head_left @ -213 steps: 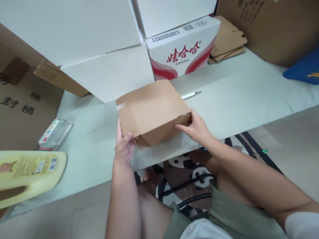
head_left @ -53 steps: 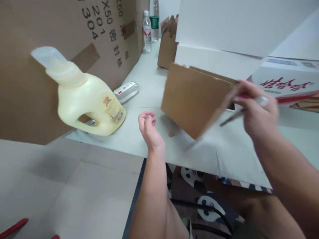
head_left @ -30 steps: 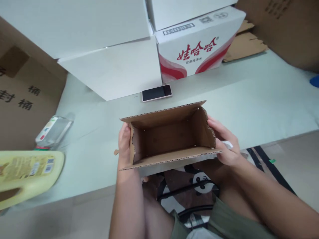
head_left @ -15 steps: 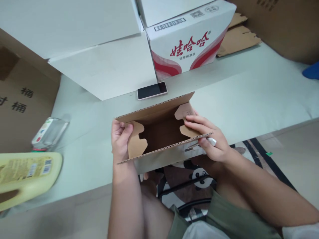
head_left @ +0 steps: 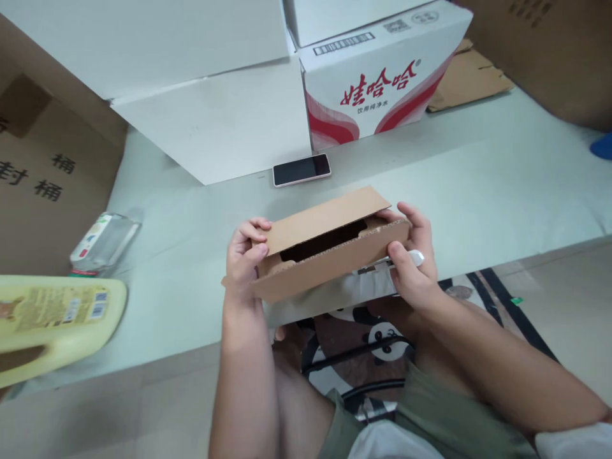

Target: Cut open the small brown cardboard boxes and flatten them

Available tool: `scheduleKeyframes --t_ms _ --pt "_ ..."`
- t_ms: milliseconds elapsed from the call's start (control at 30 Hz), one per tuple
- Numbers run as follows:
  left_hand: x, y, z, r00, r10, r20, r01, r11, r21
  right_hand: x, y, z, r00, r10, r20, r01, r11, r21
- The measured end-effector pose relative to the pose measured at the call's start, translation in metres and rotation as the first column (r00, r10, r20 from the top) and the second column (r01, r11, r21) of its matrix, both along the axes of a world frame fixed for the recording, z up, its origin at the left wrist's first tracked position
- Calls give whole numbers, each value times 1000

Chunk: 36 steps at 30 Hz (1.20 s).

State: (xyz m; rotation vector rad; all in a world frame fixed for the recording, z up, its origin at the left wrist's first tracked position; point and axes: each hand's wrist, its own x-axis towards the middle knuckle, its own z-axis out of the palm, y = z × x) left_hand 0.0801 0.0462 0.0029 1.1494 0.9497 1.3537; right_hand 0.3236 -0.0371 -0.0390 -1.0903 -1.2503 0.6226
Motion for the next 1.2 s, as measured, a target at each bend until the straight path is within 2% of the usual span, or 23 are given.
scheduleKeyframes --t_ms 167,267,333,400,433,467,500,567,633,667,733,833,933,1000,1100,1200 --pt "-9 -3 1 995 -43 -88 39 999 -38 -3 1 12 984 -158 86 159 987 -1" --pt "-14 -4 9 974 -47 -221 41 999 -34 1 5 18 979 -132 157 138 990 -30" --pt "-15 -7 19 964 17 -266 -4 999 47 5 8 19 977 -126 173 130 991 -13" --pt "-12 -14 32 933 108 -343 -36 977 210 8 10 18 972 -127 196 129 992 5" --pt "-9 -19 39 900 143 -411 -13 953 304 8 10 18 970 -129 206 129 992 11" --pt "-5 -24 45 842 137 -522 56 940 337 9 11 18 968 -129 215 129 992 16" --pt "1 -29 50 769 103 -631 143 934 327 9 11 18 967 -128 221 127 992 20" --pt "12 -37 55 571 -9 -821 348 909 231 9 10 18 967 -119 224 117 993 24" --pt "21 -41 53 408 -14 -913 423 889 176 10 10 17 975 -85 207 84 996 13" --pt "24 -41 51 358 1 -934 433 886 167 11 10 16 981 -55 184 55 998 3" --pt "26 -40 46 322 32 -946 429 886 176 16 12 12 994 35 99 -32 999 -31" --pt "22 -35 43 336 39 -941 417 890 185 27 18 4 986 116 -121 -123 991 -54" --pt "9 -30 44 387 38 -921 365 911 191 40 23 -2 946 35 -321 -62 995 -75" --pt "-5 -26 43 479 41 -877 291 935 203 46 26 -4 911 -16 -412 -39 991 -125" --pt "-27 -20 39 673 43 -738 140 973 184 48 30 -4 843 -82 -531 -34 978 -206" --pt "-39 -17 35 757 76 -649 -2 993 115 44 35 -3 770 -231 -595 111 967 -231"
